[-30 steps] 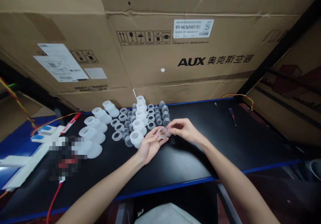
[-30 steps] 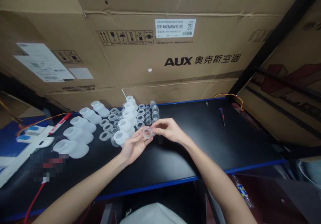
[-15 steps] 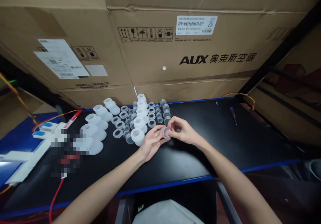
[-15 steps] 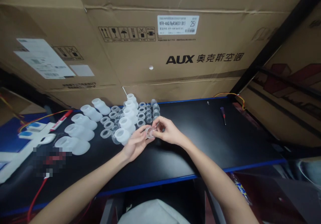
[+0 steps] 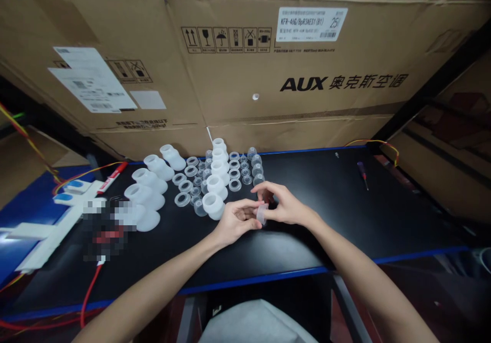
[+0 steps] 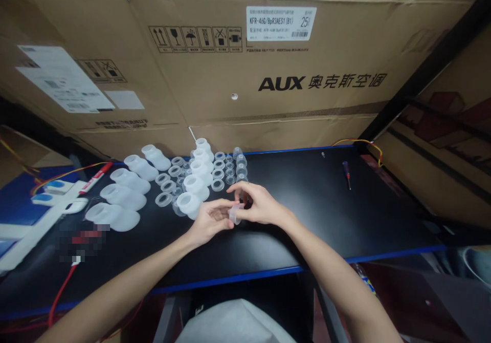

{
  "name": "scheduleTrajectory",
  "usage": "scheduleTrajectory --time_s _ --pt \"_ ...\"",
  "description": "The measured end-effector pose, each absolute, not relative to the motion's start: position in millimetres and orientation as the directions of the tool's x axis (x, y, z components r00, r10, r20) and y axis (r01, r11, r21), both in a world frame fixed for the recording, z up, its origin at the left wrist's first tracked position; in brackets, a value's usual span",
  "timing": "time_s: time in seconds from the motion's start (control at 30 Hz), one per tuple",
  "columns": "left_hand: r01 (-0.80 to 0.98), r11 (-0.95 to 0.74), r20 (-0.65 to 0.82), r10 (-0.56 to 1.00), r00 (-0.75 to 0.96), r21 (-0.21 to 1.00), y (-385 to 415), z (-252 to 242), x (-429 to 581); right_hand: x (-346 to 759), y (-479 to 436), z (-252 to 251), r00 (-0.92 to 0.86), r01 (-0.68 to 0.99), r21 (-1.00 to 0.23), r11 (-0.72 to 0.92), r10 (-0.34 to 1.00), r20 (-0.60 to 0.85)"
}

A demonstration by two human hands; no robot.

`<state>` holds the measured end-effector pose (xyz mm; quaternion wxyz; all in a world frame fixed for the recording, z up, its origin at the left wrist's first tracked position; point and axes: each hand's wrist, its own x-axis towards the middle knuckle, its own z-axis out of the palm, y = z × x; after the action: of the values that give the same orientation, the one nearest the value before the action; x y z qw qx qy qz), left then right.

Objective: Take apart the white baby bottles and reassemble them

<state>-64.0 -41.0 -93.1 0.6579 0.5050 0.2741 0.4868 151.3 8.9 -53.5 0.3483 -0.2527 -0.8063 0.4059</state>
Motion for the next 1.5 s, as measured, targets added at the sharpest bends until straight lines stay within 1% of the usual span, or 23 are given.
scheduleTrajectory --time_s 0.13,0.2,0.3,0.4,0.47,0.53,0.57,0.6,0.63,0.67,0.7,0.77,0.83,0.9,0.93,0.97,1.0,1.07,1.13,1.2,1.3,1.43,1.5 --pt "-0.315 -0.048 0.169 0.912 0.373 0.948 -46 -93 -62 153 7 -61 -0.677 0.129 -0.789 0.601 0.635 0.373" --pt "-0.324 -0.066 0.186 0.916 0.354 0.944 -47 -93 -60 152 5 -63 -0.669 0.129 -0.780 0.612 0.635 0.387" --pt "-0.347 -0.049 0.185 0.910 0.372 0.936 -47 -95 -61 149 2 -64 -0.646 0.115 -0.773 0.624 0.638 0.419" --pt "-0.324 -0.057 0.184 0.909 0.375 0.944 -43 -95 -65 146 0 -65 -0.615 0.121 -0.745 0.656 0.639 0.463" --pt "-0.303 -0.132 0.242 0.901 0.360 0.944 -42 -91 -66 144 0 -64 -0.570 0.137 -0.697 0.704 0.631 0.525" --pt "-0.232 -0.316 0.379 0.868 0.320 0.920 -45 -82 -65 142 0 -62 -0.527 0.157 -0.617 0.771 0.594 0.608" --pt "-0.162 -0.448 0.476 0.828 0.296 0.879 -49 -76 -64 140 -1 -61 -0.509 0.162 -0.568 0.807 0.562 0.652" --pt "-0.068 -0.585 0.579 0.768 0.273 0.808 -54 -68 -63 138 -3 -59 -0.490 0.161 -0.519 0.840 0.524 0.696" --pt "0.040 -0.712 0.680 0.685 0.264 0.701 -60 -61 -63 137 -5 -58 -0.469 0.151 -0.472 0.868 0.484 0.739" --pt "0.138 -0.803 0.758 0.594 0.269 0.580 -65 -53 -63 135 -7 -57 -0.450 0.139 -0.432 0.891 0.446 0.774" --pt "0.228 -0.855 0.811 0.516 0.275 0.466 -70 -46 -65 134 -8 -56 -0.433 0.126 -0.402 0.907 0.415 0.800" --pt "0.355 -0.887 0.874 0.401 0.276 0.295 -76 -33 -71 134 -10 -56 -0.422 0.132 -0.369 0.920 0.389 0.818" --pt "0.436 -0.889 0.917 0.282 0.284 0.139 -75 -22 -84 137 -7 -57 -0.427 0.211 -0.360 0.909 0.417 0.802" --pt "0.484 -0.874 0.926 0.220 0.307 0.047 -67 -11 -103 142 0 -60 -0.406 0.316 -0.365 0.876 0.472 0.783" --pt "0.504 -0.863 0.913 0.236 0.333 0.039 -63 -4 -113 144 4 -62 -0.384 0.358 -0.376 0.854 0.502 0.775" --pt "0.528 -0.848 0.884 0.286 0.370 0.054 -58 2 -125 147 9 -63 -0.358 0.391 -0.391 0.833 0.529 0.769" --pt "0.558 -0.826 0.835 0.364 0.412 0.085 -55 9 -136 149 14 -65 -0.332 0.416 -0.408 0.813 0.553 0.764" --pt "0.639 -0.753 0.692 0.546 0.472 0.158 -50 20 -155 152 20 -67 -0.291 0.446 -0.438 0.781 0.589 0.754" --pt "0.721 -0.654 0.551 0.697 0.458 0.229 -50 27 -170 153 23 -68 -0.284 0.460 -0.445 0.768 0.602 0.746" --pt "0.754 -0.581 0.444 0.788 0.427 0.305 -51 30 -178 152 23 -68 -0.300 0.462 -0.440 0.770 0.602 0.740" --pt "0.756 -0.548 0.377 0.826 0.419 0.360 -51 27 -182 149 22 -69 -0.337 0.454 -0.440 0.775 0.606 0.720" --pt "0.770 -0.530 0.396 0.832 0.389 0.356 -46 20 -180 146 21 -69 -0.380 0.436 -0.434 0.788 0.599 0.705" --pt "0.742 -0.539 0.379 0.833 0.402 0.397 -43 18 -176 146 20 -68 -0.403 0.431 -0.391 0.813 0.561 0.723"
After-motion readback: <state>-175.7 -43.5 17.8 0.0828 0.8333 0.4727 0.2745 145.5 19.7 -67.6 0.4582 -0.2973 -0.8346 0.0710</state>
